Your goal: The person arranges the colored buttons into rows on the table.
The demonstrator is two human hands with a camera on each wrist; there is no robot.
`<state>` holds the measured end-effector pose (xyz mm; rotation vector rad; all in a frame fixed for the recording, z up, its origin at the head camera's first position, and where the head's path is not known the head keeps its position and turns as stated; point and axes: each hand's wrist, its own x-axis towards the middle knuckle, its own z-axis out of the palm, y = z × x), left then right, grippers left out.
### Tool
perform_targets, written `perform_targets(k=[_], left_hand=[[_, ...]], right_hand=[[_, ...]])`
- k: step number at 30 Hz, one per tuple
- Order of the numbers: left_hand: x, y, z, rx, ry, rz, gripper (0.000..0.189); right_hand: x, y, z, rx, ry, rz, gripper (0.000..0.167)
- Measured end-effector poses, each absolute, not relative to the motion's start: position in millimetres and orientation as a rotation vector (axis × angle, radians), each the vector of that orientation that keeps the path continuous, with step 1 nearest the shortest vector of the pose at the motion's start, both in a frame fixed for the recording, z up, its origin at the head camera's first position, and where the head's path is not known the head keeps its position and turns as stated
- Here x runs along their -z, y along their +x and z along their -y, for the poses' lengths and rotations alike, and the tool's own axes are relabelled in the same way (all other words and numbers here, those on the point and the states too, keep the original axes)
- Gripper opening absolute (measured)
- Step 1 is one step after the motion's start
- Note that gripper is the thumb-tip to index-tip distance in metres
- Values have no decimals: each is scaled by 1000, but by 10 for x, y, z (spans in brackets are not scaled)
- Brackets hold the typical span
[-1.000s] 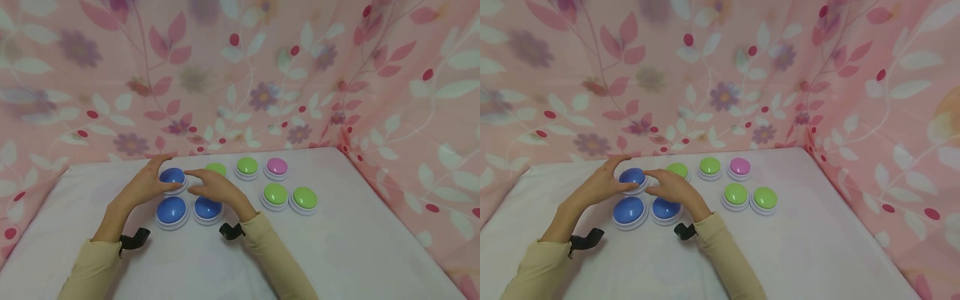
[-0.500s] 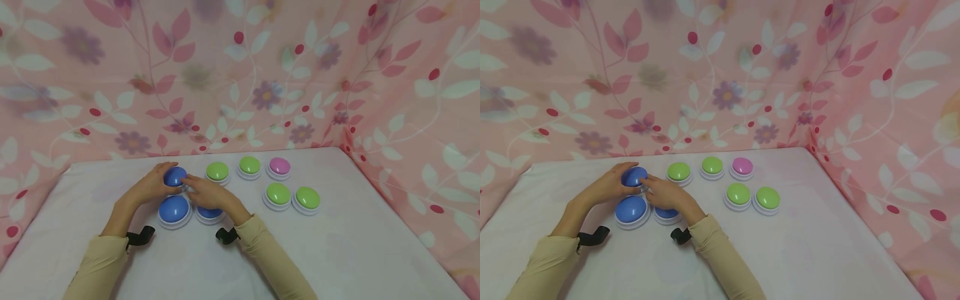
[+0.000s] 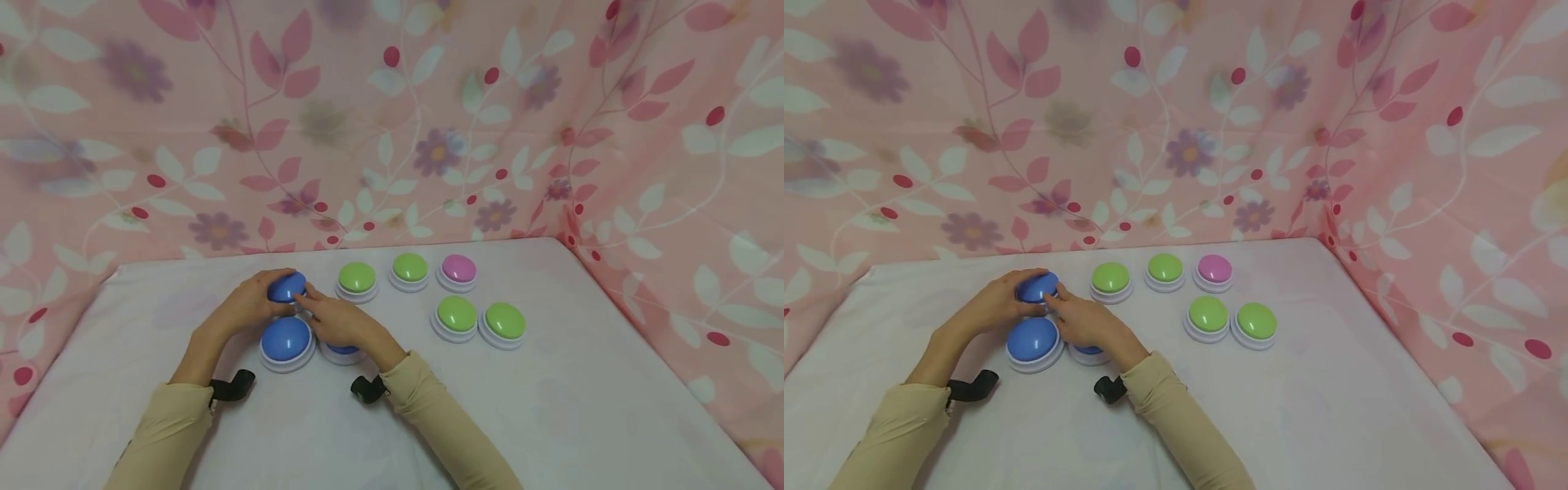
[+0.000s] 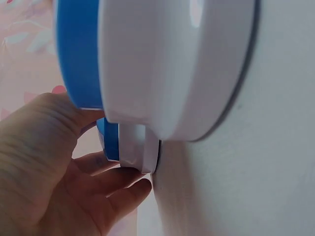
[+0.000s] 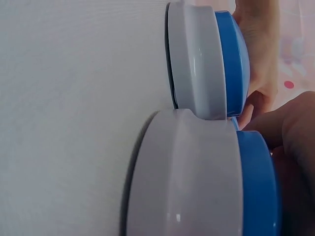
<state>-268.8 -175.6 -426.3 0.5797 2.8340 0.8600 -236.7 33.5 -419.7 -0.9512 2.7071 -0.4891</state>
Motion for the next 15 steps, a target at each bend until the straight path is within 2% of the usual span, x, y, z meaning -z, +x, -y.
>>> perform_targets(k=[15], left_hand=[[4268,-2716,1758,-868,592,-2831,72]], right_hand=[[4196,-2369,-340,494,-947,-2695,53]])
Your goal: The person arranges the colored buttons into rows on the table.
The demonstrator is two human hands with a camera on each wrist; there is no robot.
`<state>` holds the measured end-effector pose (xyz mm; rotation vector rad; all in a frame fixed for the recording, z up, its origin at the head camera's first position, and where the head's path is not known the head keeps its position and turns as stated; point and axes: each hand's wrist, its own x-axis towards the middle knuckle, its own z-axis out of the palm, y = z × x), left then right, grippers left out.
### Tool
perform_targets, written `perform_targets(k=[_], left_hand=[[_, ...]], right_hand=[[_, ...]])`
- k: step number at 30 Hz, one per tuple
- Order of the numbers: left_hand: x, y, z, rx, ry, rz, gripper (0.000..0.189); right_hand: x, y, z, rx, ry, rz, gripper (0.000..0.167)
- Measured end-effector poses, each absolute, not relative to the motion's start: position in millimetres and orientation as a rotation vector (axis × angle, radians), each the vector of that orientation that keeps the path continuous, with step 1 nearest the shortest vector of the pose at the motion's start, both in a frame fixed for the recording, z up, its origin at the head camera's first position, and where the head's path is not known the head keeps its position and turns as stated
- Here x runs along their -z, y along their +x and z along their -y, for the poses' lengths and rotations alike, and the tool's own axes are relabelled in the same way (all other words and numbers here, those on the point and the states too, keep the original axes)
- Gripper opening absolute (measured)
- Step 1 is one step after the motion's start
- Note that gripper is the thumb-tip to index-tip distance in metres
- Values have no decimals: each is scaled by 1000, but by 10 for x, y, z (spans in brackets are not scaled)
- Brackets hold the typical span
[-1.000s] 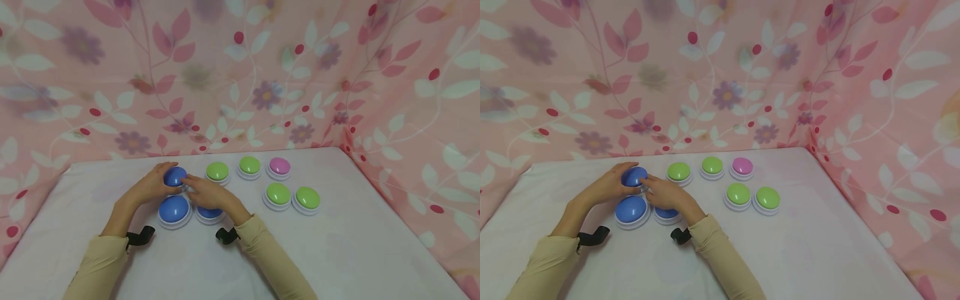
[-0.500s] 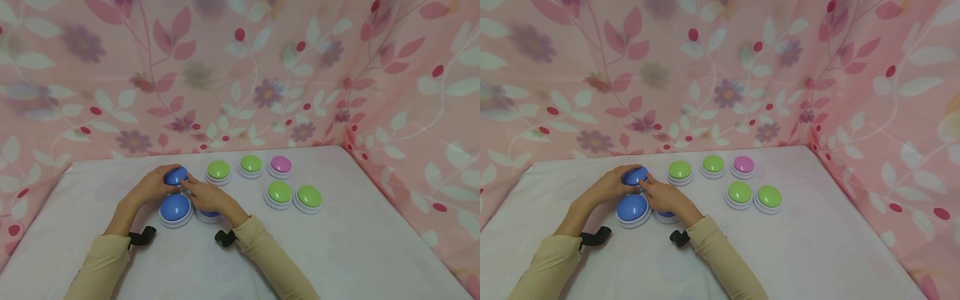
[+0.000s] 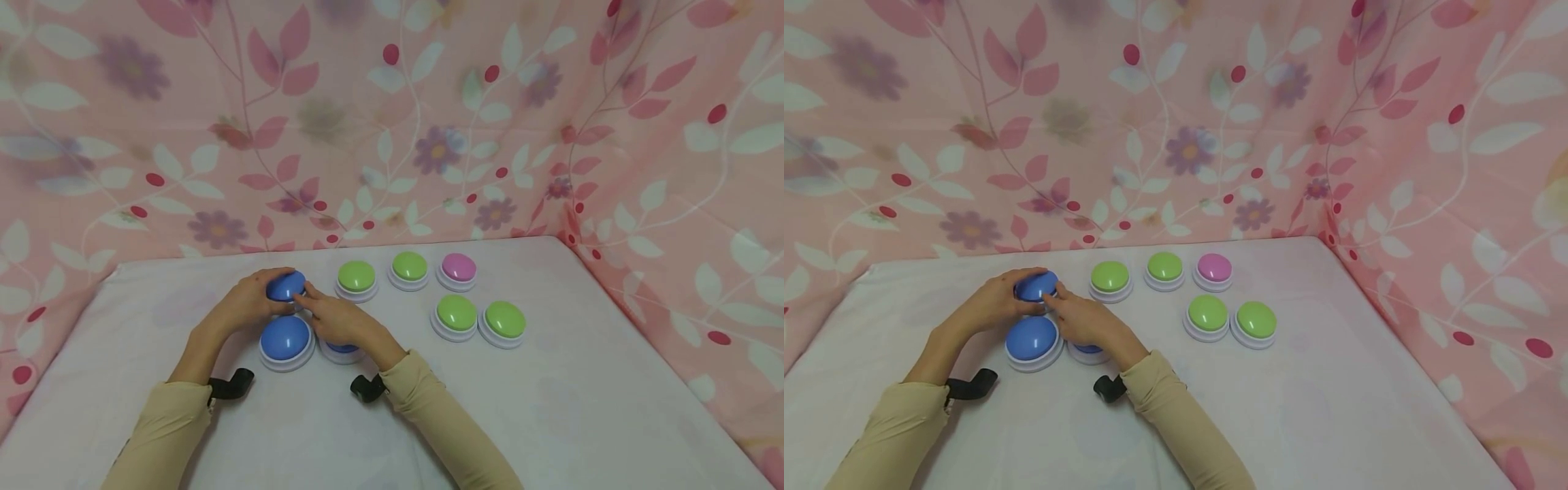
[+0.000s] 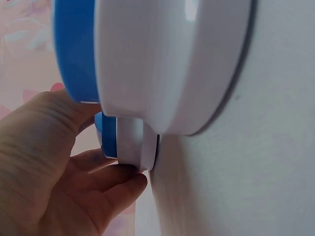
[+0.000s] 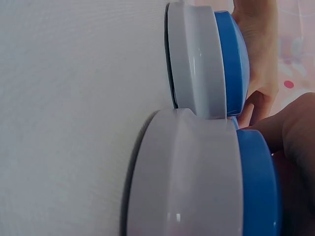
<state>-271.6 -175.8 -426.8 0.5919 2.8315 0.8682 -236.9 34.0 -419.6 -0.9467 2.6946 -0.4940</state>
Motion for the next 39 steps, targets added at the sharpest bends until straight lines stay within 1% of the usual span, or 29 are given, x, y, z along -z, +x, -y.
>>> perform_targets(k=[16,39], left_hand=[[4259,-2691,1791,-865,532,-2838,73],[4053,-2607,1786,-888,567,-2904,75]], right_hand=[[4197,-2351,-346,566,-936,-2697,53],[4111,-2360,-440,713,-971,-2737,59]])
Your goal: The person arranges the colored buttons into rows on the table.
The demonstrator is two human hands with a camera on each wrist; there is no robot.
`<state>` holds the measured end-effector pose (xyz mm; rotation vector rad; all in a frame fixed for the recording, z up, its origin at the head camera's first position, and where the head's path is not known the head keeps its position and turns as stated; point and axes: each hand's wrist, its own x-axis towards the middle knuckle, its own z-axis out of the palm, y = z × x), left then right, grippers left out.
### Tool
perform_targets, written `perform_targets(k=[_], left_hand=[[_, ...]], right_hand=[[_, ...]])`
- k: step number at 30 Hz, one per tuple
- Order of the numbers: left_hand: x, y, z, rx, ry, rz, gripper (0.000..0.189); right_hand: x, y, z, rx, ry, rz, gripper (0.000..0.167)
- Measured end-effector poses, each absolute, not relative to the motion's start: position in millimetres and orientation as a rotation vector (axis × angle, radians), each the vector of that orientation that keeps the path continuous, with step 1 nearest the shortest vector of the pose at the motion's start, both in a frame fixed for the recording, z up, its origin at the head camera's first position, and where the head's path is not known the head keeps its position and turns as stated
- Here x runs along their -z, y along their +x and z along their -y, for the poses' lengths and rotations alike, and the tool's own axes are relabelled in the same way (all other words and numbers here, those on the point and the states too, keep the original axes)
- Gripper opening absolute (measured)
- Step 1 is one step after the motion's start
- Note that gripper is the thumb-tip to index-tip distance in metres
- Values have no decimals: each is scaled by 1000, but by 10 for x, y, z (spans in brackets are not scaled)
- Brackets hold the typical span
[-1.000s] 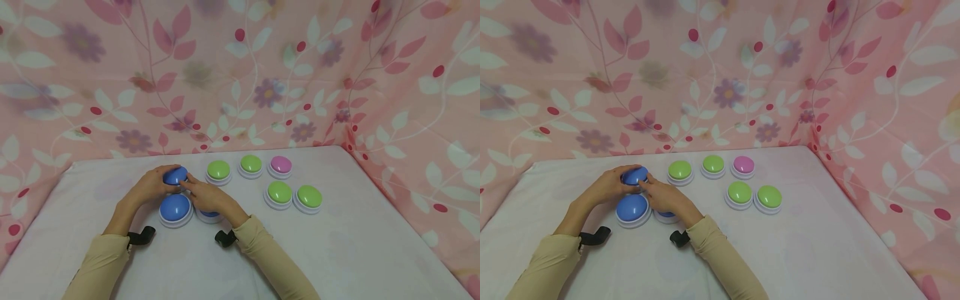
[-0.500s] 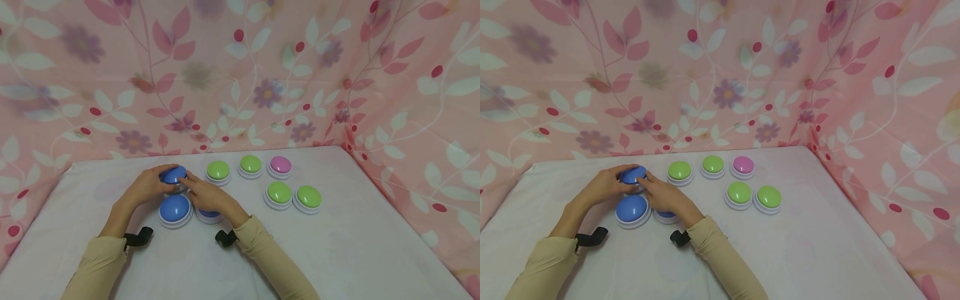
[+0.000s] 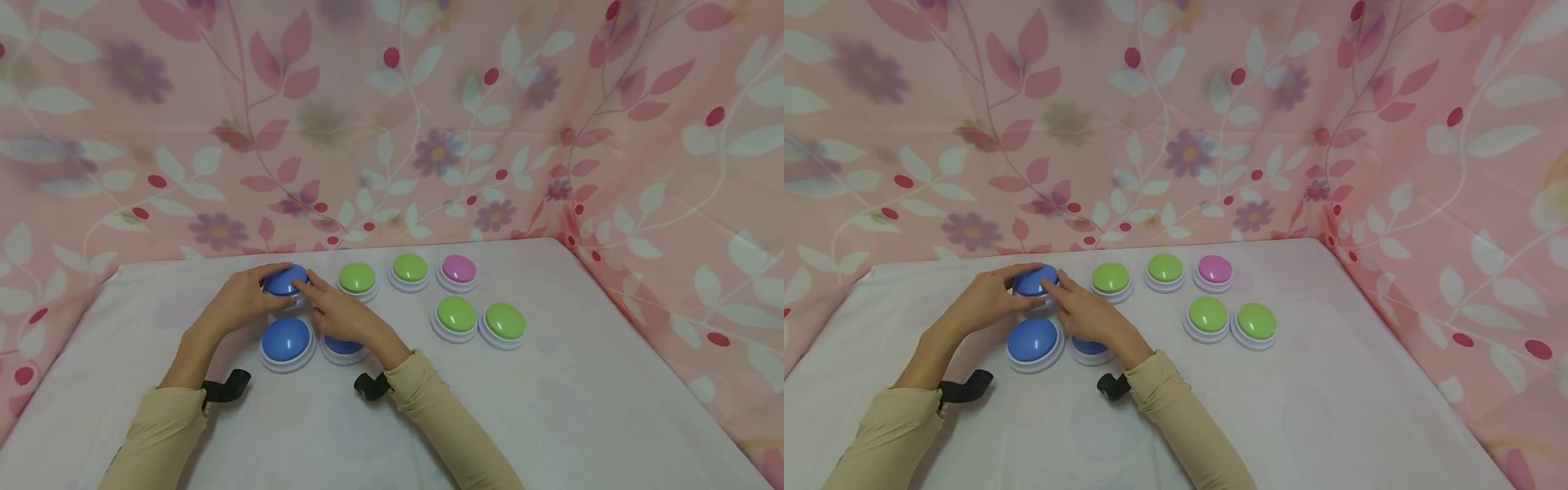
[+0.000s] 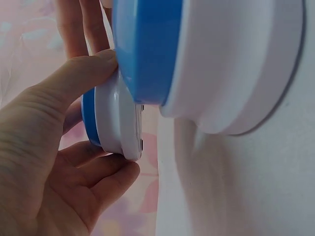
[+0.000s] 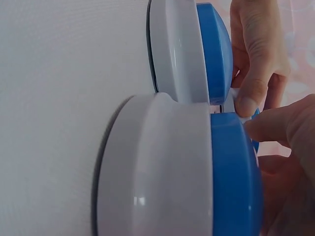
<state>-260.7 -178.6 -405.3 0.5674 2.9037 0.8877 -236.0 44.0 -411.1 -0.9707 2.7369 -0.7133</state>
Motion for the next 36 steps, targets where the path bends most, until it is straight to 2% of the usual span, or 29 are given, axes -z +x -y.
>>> perform_targets(k=[36], left_hand=[[3897,-2516,1540,-1024,592,-3051,77]], right_hand=[[3961,-2422,-640,899,-854,-2787,73]])
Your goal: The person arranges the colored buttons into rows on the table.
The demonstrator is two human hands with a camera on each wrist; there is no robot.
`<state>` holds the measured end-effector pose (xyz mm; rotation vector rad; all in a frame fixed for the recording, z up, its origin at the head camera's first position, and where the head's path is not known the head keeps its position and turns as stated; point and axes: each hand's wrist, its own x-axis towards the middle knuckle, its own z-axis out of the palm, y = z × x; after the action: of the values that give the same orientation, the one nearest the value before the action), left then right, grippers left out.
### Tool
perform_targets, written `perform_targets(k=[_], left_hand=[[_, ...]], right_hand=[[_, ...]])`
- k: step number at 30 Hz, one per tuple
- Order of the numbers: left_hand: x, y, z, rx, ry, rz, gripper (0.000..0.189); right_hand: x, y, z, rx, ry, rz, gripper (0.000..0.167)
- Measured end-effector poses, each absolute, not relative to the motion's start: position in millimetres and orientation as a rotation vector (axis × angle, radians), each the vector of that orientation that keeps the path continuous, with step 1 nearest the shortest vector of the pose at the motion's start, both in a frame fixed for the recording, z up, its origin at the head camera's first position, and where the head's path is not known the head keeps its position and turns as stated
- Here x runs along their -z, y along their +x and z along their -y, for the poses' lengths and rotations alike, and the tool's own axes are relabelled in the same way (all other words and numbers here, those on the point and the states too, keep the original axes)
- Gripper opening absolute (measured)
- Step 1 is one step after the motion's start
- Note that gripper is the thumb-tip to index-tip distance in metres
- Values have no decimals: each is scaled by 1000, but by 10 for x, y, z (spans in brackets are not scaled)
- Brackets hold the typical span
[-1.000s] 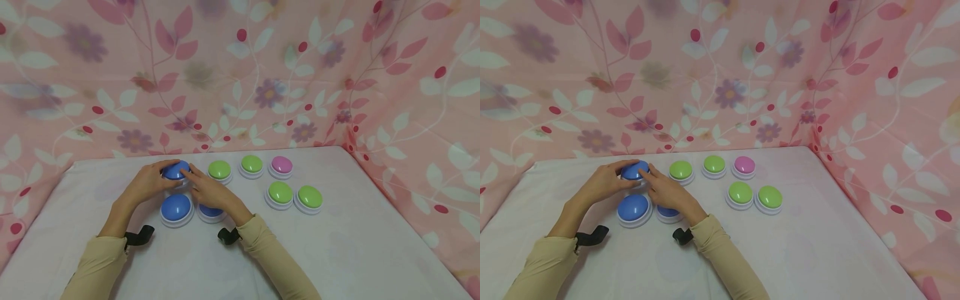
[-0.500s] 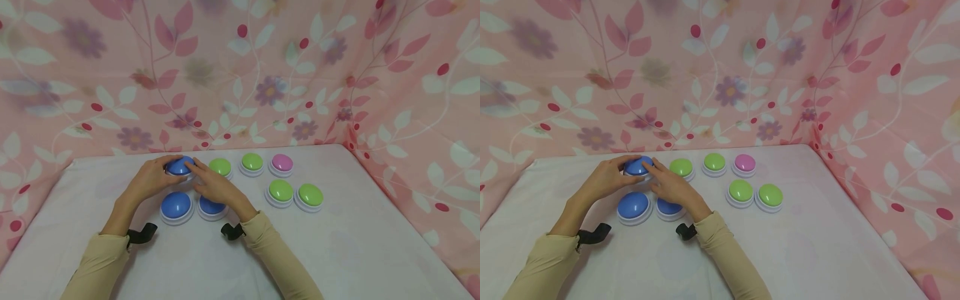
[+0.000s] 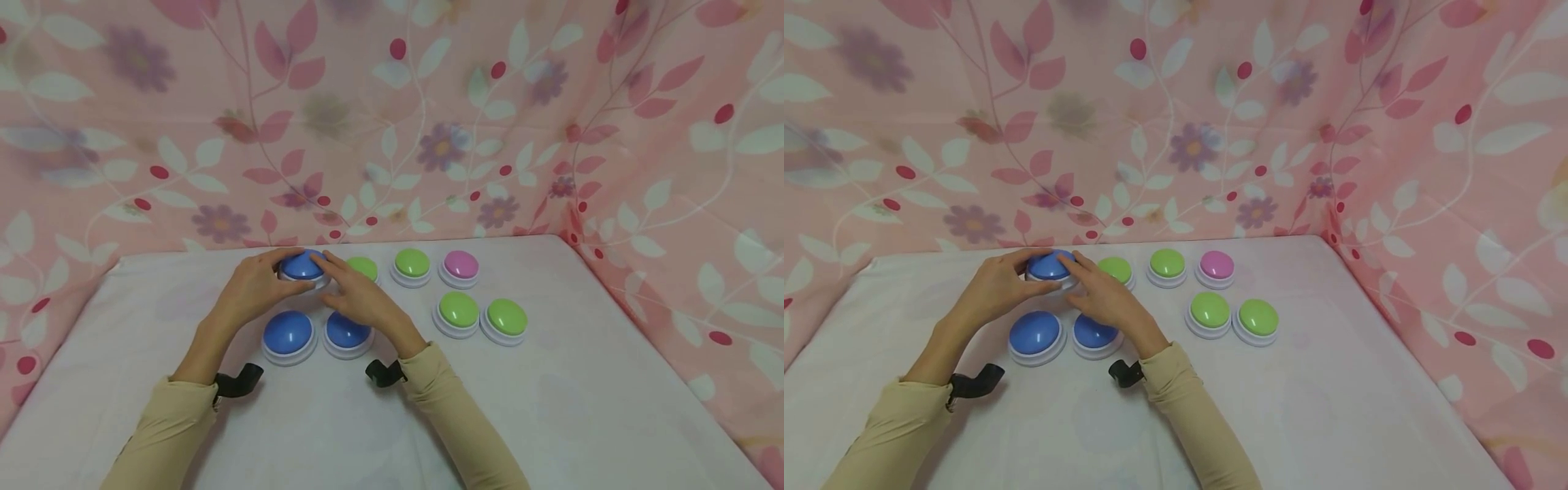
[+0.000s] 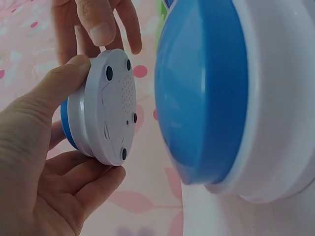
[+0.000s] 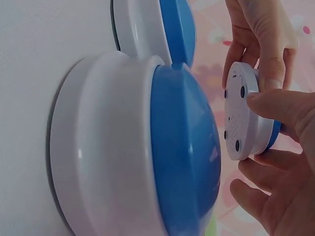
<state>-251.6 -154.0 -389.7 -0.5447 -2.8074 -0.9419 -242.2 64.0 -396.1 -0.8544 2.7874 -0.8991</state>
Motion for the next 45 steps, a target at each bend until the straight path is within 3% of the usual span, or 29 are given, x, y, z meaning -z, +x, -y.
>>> perform_targets(k=[22,45], left_hand=[[3925,-2355,1116,1095,-635,2793,73],[4057,-2171,633,1086,-974,2726,80]], right_hand=[[3913,-2367,-1127,1065,-928,-2775,66],[3877,-2096,-1708,910,-968,-2920,59]])
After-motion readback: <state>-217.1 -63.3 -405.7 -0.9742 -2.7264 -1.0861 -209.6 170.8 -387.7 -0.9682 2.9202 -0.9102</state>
